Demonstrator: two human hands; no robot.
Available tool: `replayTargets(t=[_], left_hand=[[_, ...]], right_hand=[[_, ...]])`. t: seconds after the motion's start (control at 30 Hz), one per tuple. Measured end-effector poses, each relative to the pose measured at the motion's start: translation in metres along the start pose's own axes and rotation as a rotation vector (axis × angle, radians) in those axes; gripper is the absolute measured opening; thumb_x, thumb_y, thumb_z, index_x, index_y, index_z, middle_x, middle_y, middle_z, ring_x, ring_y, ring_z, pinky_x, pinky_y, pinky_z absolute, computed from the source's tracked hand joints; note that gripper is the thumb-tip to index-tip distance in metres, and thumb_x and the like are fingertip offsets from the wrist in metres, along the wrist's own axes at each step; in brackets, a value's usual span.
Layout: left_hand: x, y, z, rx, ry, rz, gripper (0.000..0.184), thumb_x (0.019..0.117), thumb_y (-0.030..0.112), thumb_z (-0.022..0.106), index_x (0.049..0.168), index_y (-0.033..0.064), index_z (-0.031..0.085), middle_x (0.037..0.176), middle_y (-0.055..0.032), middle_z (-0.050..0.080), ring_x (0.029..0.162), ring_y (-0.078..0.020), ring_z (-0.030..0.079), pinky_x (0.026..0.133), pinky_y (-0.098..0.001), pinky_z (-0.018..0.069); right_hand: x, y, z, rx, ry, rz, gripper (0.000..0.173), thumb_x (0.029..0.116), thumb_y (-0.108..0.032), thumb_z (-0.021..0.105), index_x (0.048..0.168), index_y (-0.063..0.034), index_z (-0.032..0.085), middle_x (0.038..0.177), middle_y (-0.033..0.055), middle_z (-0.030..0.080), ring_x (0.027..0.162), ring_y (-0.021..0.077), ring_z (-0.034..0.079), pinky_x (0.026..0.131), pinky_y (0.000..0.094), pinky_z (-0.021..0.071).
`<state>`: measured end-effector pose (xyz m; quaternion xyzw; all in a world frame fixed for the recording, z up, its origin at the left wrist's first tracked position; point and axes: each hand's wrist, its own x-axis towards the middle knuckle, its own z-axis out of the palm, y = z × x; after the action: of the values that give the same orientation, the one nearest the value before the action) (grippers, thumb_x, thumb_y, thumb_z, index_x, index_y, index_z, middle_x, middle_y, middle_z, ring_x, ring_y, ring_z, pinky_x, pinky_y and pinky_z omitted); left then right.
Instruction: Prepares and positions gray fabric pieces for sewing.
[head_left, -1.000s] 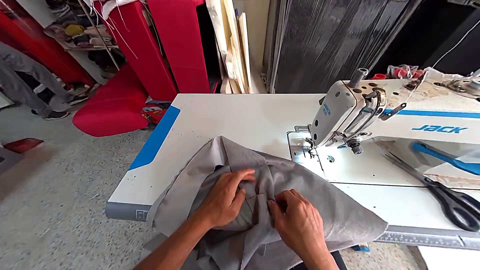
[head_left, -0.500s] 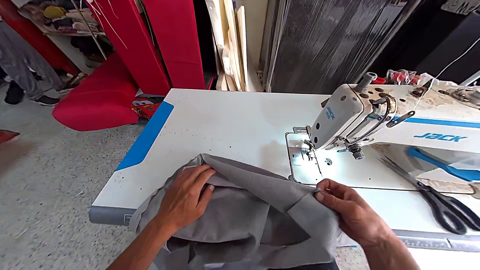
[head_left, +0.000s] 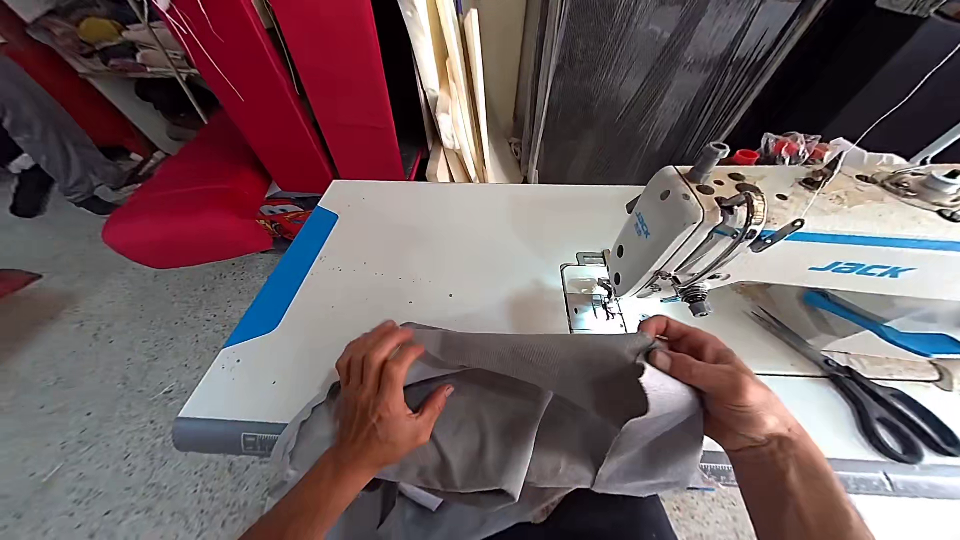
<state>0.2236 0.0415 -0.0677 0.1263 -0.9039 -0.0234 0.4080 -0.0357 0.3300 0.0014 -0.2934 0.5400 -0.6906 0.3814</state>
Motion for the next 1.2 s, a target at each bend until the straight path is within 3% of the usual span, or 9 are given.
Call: replayTargets(t=[0.1,0.23,0.33,0.47,0.57,0.67,0.83,0.97,1.2], left_hand=[[0.001,-0.002,-0.006,0.022,-0.174,-0.143,0.086,0.08,0.06,0.072,0.145,0.0083,0.053,0.146,-0.0175,0.056,0.138,-0.0387,0.05,0.113,-0.0654,0.0346],[-0.008,-0.004,-0.017,-0.007,-0.091,-0.156,0.053,0.074,0.028,0.071,0.121,0.0038,0.068,0.109,-0.0141,0.072,0.097,-0.0319,0.071,0.079,-0.0511,0.0583],[-0.023,-0.016,-0.023,0.045,0.08,0.114,0.028,0.0911,0.027,0.063,0.115,0.0139,0.056,0.128,-0.0106,0.063,0.122,-0.028,0.06,0.1,-0.0427,0.05],[-0.033,-0.024,-0.018,-0.014,0.064,0.337,0.008,0.0942,0.022,0.059,0.1,0.0172,0.057,0.125,-0.0079,0.064,0.125,-0.0272,0.058,0.107,-0.0442,0.0458],[-0.03,-0.023,-0.021,-0.185,-0.137,0.275,0.025,0.0894,0.036,0.054,0.087,0.0152,0.067,0.124,-0.0071,0.07,0.121,-0.0204,0.063,0.102,-0.0411,0.0514],[-0.027,-0.024,-0.029,-0.42,-0.331,0.161,0.059,0.1035,0.055,0.033,0.091,0.0145,0.074,0.119,-0.0018,0.073,0.121,-0.015,0.063,0.105,-0.0409,0.0494],[-0.039,-0.007,-0.036,-0.452,-0.321,-0.063,0.022,0.0926,0.021,0.056,0.1,0.0112,0.075,0.107,0.0,0.073,0.111,-0.0111,0.066,0.097,-0.0342,0.0559],[-0.035,0.014,-0.075,-0.764,-0.487,-0.365,0.025,0.0938,0.006,0.05,0.101,0.0052,0.074,0.095,0.0012,0.073,0.083,-0.0028,0.065,0.075,-0.0224,0.0553],[-0.063,0.038,-0.117,-0.84,-0.396,-0.348,0.029,0.0951,0.002,0.046,0.1,0.005,0.074,0.094,0.0009,0.072,0.086,-0.0043,0.067,0.077,-0.0224,0.0567]], right_hand=[[0.0,-0.019,-0.001,0.056,-0.121,-0.137,0.025,0.091,-0.027,0.076,0.112,-0.0156,0.07,0.085,0.0046,0.072,0.07,0.0059,0.07,0.064,0.0235,0.0614],[-0.003,-0.032,-0.009,-0.044,-0.057,-0.132,0.02,0.0933,-0.027,0.07,0.111,-0.0186,0.068,0.084,0.0044,0.072,0.068,0.0059,0.069,0.06,0.0231,0.0604],[-0.008,-0.032,-0.022,-0.059,-0.014,-0.059,0.016,0.0947,-0.023,0.063,0.109,-0.0188,0.069,0.081,0.0044,0.071,0.064,0.0052,0.068,0.057,0.0222,0.0588],[-0.03,-0.026,-0.018,-0.203,0.096,0.089,0.016,0.0946,-0.016,0.054,0.099,-0.0185,0.069,0.076,0.0037,0.069,0.059,0.0054,0.064,0.052,0.0218,0.0551],[-0.056,-0.005,-0.02,-0.27,0.153,0.141,0.016,0.0931,-0.018,0.057,0.094,-0.0175,0.073,0.079,0.0029,0.07,0.062,0.0061,0.064,0.055,0.0218,0.0544],[-0.067,0.009,-0.02,-0.114,0.287,0.114,0.024,0.101,-0.017,0.047,0.096,-0.016,0.071,0.077,0.0013,0.069,0.063,0.0042,0.065,0.055,0.0205,0.056],[-0.056,-0.023,0.028,0.185,0.434,0.016,0.037,0.1094,-0.021,0.034,0.099,-0.0159,0.07,0.079,-0.0032,0.07,0.068,0.0016,0.067,0.058,0.0205,0.0573],[-0.059,-0.067,0.068,0.311,0.364,-0.128,0.041,0.111,-0.023,0.032,0.099,-0.0179,0.07,0.082,-0.0057,0.072,0.073,-0.001,0.068,0.062,0.0168,0.0578],[-0.101,-0.066,0.04,0.089,0.098,-0.095,0.034,0.1063,-0.024,0.042,0.096,-0.0229,0.074,0.083,-0.0053,0.074,0.071,-0.0011,0.069,0.061,0.0191,0.0592]])
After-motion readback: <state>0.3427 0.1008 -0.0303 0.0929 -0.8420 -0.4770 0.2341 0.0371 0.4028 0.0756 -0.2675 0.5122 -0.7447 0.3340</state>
